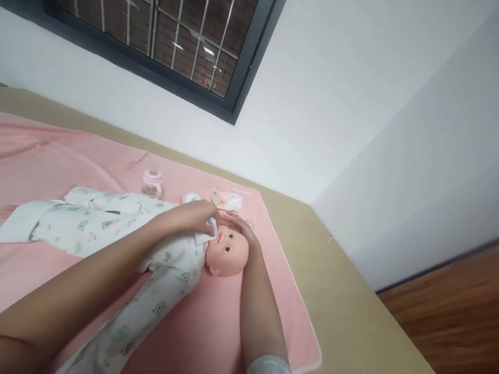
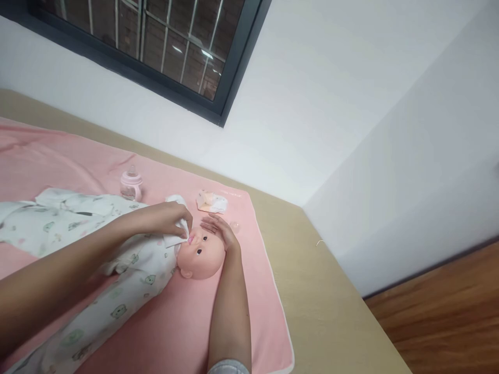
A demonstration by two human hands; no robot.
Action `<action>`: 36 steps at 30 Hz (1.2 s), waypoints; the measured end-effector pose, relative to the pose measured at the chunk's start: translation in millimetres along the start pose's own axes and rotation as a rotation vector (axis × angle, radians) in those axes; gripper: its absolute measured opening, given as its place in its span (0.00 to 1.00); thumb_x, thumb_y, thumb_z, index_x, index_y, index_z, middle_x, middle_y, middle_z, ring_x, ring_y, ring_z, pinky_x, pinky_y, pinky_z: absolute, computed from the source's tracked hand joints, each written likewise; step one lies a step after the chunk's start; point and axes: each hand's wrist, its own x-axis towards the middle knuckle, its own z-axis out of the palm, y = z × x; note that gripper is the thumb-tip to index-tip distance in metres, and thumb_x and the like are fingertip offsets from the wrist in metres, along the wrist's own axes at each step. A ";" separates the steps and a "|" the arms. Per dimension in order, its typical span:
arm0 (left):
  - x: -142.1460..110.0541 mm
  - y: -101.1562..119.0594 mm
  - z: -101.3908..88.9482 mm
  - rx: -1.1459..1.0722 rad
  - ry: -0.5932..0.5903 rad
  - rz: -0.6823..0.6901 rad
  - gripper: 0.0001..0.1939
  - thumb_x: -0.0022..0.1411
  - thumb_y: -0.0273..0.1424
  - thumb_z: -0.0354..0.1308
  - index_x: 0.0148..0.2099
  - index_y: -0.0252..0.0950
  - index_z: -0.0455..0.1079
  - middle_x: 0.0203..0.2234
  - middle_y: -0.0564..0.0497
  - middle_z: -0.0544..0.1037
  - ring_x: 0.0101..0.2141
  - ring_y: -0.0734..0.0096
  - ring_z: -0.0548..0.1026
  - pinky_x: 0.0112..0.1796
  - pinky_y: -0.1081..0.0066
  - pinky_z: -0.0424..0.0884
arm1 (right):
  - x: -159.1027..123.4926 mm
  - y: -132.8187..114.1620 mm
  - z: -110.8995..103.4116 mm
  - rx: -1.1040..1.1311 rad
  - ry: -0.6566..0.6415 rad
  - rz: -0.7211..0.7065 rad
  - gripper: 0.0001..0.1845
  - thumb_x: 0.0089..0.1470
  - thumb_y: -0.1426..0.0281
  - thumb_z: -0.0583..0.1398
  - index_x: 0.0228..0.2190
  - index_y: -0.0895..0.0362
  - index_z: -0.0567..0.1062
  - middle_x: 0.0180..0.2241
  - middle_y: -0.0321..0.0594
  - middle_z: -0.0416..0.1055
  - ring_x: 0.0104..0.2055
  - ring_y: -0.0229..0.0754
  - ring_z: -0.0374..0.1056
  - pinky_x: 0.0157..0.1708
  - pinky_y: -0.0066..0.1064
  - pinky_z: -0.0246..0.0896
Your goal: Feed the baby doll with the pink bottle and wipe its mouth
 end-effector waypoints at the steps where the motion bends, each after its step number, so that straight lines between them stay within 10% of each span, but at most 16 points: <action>1: -0.1 0.6 0.0 0.003 -0.002 -0.001 0.08 0.53 0.29 0.60 0.35 0.40 0.79 0.26 0.53 0.78 0.29 0.66 0.75 0.27 0.74 0.62 | -0.2 -0.1 0.2 -0.001 -0.001 -0.004 0.24 0.44 0.61 0.67 0.44 0.53 0.75 0.44 0.41 0.77 0.52 0.48 0.71 0.60 0.44 0.55; 36: 0.9 10.4 6.9 -0.042 0.108 0.048 0.07 0.54 0.29 0.61 0.35 0.40 0.79 0.33 0.54 0.81 0.38 0.65 0.77 0.33 0.76 0.65 | 1.4 -0.7 -1.5 -0.048 0.003 0.000 0.26 0.45 0.61 0.66 0.47 0.52 0.73 0.46 0.42 0.76 0.56 0.47 0.67 0.59 0.42 0.57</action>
